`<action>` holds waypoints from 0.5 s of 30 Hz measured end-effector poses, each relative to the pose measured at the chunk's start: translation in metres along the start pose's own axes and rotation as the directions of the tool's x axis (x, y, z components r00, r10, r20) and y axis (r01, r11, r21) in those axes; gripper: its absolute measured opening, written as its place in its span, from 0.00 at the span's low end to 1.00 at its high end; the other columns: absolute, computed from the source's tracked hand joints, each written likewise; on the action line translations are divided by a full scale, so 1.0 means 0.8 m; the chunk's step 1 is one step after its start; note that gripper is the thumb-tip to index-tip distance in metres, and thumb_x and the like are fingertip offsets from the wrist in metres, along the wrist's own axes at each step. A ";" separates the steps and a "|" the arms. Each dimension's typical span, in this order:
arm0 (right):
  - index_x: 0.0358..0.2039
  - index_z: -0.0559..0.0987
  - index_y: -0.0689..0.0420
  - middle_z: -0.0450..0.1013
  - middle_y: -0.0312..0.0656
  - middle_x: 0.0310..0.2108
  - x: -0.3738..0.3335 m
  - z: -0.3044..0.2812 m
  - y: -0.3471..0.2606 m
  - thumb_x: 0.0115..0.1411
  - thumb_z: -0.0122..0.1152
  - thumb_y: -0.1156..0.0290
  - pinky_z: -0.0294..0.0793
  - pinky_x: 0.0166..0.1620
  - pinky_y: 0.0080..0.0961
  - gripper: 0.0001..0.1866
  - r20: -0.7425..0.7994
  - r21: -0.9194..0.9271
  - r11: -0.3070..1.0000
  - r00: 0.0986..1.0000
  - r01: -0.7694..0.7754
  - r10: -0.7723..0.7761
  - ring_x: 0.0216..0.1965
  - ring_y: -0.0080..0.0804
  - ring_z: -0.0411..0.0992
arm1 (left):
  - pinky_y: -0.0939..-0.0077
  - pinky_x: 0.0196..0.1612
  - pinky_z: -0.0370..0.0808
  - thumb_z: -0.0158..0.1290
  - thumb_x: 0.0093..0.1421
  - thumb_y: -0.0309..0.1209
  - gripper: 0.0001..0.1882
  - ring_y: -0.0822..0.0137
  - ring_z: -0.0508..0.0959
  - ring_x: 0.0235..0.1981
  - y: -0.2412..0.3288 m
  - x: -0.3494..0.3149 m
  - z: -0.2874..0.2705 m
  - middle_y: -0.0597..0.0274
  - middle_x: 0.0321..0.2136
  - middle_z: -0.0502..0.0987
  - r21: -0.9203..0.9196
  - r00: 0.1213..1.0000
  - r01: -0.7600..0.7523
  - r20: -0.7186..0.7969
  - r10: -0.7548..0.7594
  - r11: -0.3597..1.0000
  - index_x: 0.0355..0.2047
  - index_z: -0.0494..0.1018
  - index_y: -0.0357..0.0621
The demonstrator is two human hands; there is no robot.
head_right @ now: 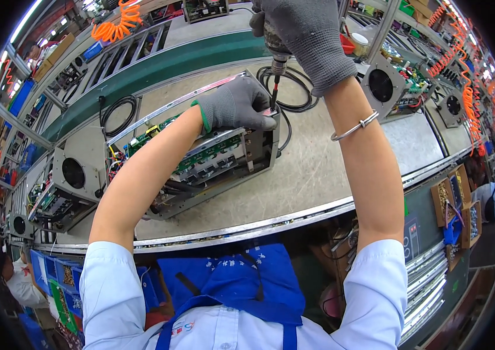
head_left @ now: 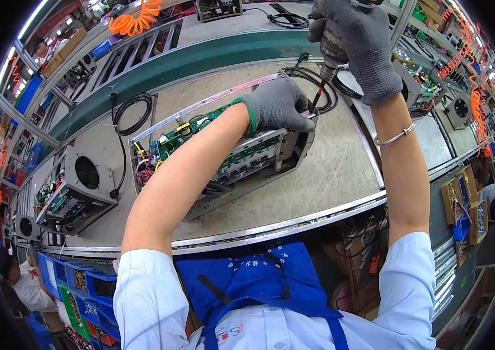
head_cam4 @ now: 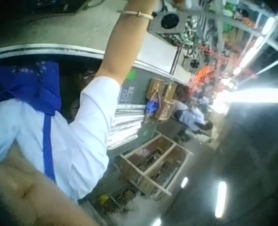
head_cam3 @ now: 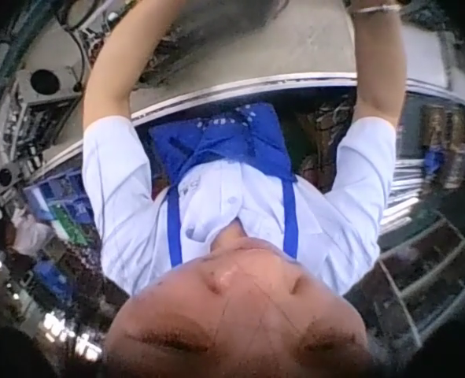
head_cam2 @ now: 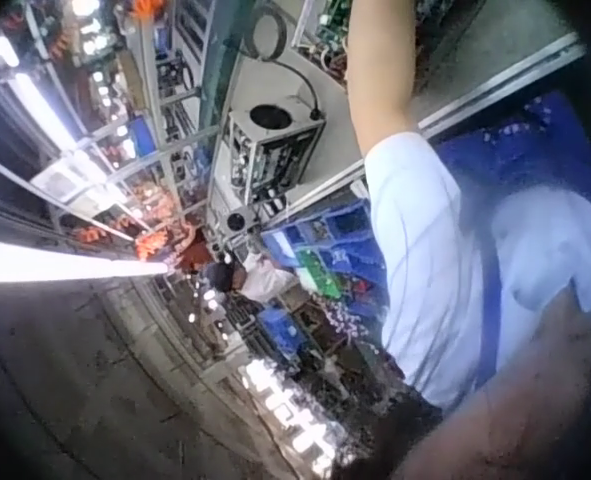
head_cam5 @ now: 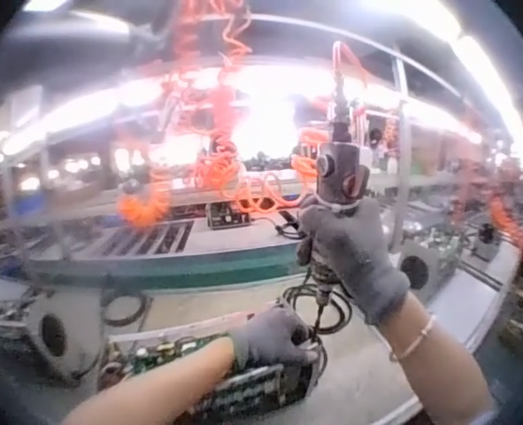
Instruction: Assembling internal components of an ARC-200 welding machine on a production line.
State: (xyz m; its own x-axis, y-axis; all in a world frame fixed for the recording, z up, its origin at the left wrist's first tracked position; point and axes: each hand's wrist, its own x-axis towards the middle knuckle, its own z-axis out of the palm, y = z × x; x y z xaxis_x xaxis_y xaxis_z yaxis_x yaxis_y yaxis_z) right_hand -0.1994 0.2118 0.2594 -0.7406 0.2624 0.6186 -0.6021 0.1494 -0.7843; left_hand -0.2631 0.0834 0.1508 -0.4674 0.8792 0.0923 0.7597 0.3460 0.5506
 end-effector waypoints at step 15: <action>0.39 0.74 0.62 0.75 0.43 0.28 -0.012 -0.002 -0.067 0.55 0.56 0.66 0.74 0.29 0.22 0.15 0.146 0.335 0.942 0.986 0.027 -0.080 0.23 0.29 0.74 | 0.68 0.50 0.72 0.65 0.34 0.53 0.45 0.57 0.78 0.44 0.104 -0.053 -0.078 0.48 0.43 0.77 -0.124 0.738 -0.302 -0.658 0.150 0.945 0.51 0.69 0.39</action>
State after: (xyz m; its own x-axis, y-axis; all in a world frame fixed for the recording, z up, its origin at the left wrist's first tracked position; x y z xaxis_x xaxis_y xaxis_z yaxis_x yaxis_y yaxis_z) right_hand -0.1594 0.2028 0.2957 -0.7255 0.1076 0.6798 -0.6870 -0.1711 -0.7062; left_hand -0.2083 0.0542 0.2441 -0.5288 0.4855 0.6962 0.8032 0.0212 0.5953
